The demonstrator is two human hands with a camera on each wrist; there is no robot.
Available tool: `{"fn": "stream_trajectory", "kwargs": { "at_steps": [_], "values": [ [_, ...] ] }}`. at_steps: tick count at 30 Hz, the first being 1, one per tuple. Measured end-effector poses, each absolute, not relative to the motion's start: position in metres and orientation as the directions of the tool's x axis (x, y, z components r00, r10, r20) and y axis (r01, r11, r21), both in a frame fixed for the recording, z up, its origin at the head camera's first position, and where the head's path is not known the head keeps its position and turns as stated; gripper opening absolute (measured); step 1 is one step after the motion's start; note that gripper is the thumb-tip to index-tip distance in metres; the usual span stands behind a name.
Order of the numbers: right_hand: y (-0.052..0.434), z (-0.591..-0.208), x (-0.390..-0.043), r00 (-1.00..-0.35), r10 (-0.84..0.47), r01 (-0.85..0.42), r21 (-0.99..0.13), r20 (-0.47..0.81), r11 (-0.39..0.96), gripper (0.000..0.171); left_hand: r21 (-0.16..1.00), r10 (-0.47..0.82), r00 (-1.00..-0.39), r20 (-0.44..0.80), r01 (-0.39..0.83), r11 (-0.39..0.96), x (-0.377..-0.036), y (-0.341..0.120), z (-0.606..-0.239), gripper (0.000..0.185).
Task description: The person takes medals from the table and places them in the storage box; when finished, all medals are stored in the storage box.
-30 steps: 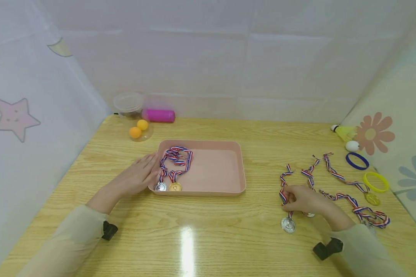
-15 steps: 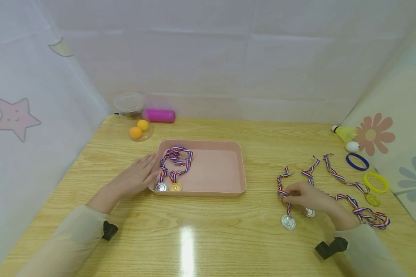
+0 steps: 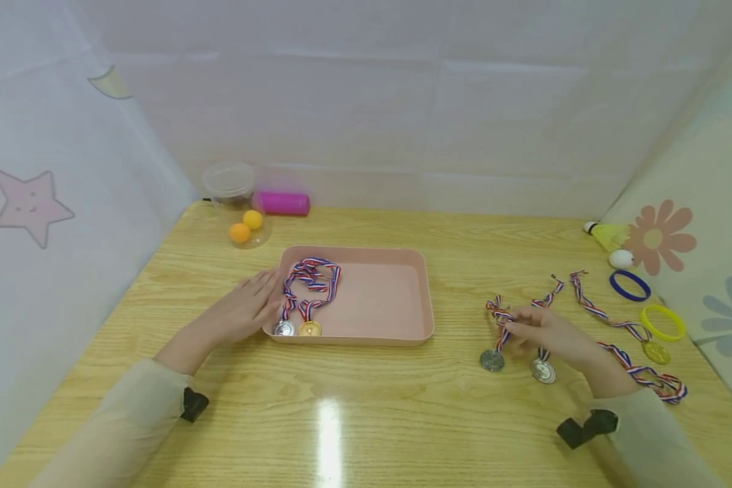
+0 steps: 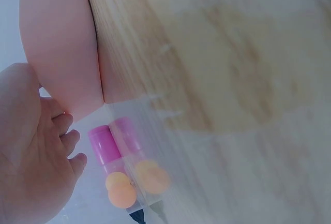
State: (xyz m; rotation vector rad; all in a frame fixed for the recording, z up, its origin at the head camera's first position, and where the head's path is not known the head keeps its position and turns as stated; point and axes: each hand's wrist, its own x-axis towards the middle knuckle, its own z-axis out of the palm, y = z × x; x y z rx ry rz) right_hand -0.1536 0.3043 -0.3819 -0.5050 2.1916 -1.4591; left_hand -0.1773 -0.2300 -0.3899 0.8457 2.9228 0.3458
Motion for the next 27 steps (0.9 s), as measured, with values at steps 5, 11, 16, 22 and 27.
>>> {"fn": "stream_trajectory", "kwargs": {
  "at_steps": [5,11,16,22,27],
  "values": [
    [0.303,-0.38,-0.158,-0.845,-0.511,0.003,-0.957,-0.157,0.289,0.03,0.239,0.534,-0.845,-0.019,0.515,0.823,-0.178,-0.231,-0.391,0.057],
    [0.297,-0.368,-0.161,-0.863,-0.494,-0.01,-0.976,-0.102,0.218,0.026,0.24,0.529,-0.848,-0.015,0.511,0.826,-0.179,-0.231,-0.392,0.057],
    [0.291,-0.357,-0.166,-0.872,-0.487,-0.061,-0.975,-0.053,0.215,0.02,0.245,0.527,-0.849,-0.019,0.508,0.826,-0.179,-0.231,-0.391,0.057],
    [0.284,-0.341,-0.173,-0.897,-0.442,-0.111,-0.96,-0.014,0.256,0.024,0.248,0.526,-0.85,-0.028,0.504,0.827,-0.178,-0.231,-0.39,0.058],
    [0.276,-0.326,-0.179,-0.891,-0.452,-0.168,-0.95,0.032,0.264,0.019,0.247,0.528,-0.849,-0.024,0.506,0.826,-0.178,-0.23,-0.39,0.058]
  ]
}}
